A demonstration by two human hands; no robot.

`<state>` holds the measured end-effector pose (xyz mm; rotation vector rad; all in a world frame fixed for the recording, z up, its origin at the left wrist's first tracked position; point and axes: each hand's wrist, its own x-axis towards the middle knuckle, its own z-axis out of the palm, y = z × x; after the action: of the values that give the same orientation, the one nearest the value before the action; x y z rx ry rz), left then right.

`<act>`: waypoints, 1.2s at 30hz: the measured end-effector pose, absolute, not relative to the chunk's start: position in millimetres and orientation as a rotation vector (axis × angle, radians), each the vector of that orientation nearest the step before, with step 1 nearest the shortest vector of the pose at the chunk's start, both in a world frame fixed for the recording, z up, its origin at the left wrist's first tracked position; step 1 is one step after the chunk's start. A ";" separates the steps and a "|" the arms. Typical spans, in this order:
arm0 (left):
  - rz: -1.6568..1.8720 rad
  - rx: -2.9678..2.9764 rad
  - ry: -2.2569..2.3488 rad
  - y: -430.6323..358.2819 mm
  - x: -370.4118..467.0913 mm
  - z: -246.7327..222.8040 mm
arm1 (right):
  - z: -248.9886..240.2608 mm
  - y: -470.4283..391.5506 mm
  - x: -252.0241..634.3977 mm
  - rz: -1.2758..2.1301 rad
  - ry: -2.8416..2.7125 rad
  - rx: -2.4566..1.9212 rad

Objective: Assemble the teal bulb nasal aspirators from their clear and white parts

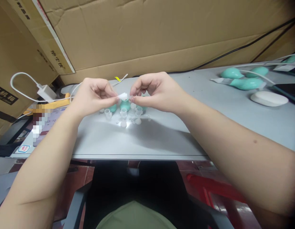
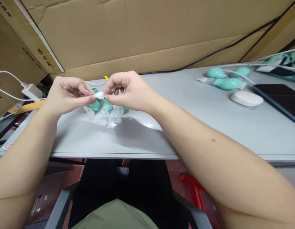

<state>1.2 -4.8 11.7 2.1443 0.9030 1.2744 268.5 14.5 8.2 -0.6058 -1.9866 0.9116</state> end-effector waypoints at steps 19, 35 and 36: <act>1.254 2.353 0.878 6.3 5.9 -2.8 | -2.3 16.2 259.1 1.060 -1.775 -0.648; 1.291 2.363 0.912 3.0 12.2 -1.3 | -2.2 11.9 256.9 1.077 -1.670 -0.651; 1.300 2.344 0.902 3.2 12.4 -1.5 | -2.0 11.8 256.9 1.082 -1.668 -0.642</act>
<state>12.4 3.2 -1.5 2.3443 0.9020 1.3005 256.9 11.8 -2.0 -0.6422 -1.6677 1.0821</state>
